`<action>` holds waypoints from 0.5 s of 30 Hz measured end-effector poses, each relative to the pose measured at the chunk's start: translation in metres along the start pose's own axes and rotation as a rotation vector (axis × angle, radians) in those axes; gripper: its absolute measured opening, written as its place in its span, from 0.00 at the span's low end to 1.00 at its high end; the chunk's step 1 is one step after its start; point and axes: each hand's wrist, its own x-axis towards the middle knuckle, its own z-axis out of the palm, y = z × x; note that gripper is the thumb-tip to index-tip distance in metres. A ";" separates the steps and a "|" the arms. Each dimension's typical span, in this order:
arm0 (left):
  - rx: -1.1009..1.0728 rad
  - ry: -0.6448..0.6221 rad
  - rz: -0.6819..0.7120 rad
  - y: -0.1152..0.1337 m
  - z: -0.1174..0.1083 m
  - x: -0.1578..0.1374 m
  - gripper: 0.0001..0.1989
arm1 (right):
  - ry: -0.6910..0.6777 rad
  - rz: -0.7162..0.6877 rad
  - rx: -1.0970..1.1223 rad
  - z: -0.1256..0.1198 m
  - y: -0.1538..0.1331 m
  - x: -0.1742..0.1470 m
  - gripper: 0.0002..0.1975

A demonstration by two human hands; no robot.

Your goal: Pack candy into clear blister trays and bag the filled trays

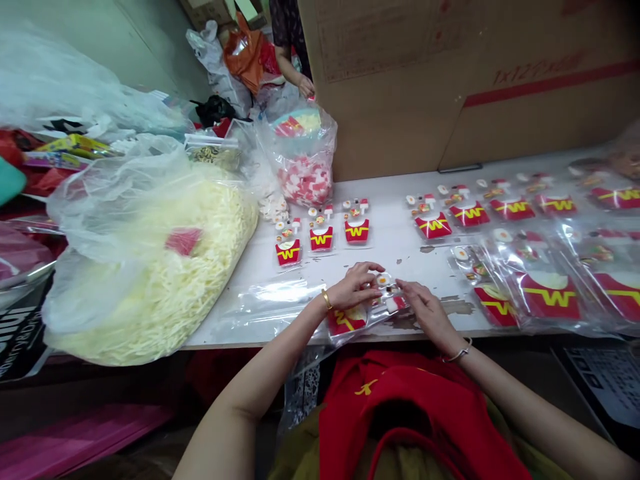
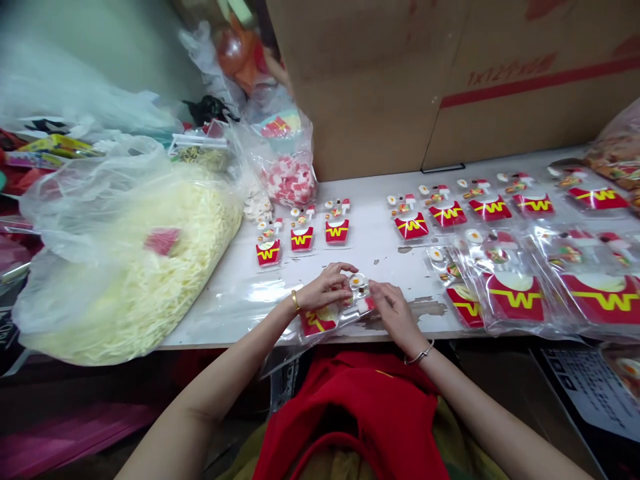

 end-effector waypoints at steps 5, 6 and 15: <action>-0.085 0.065 0.079 0.013 0.002 0.031 0.12 | -0.137 -0.019 0.133 0.010 -0.018 -0.002 0.19; -0.109 0.063 0.066 0.015 0.001 0.035 0.12 | -0.129 -0.022 0.134 0.010 -0.019 -0.001 0.18; -0.255 0.329 -0.155 0.041 -0.014 0.074 0.13 | 0.268 0.087 0.269 -0.014 -0.049 0.015 0.31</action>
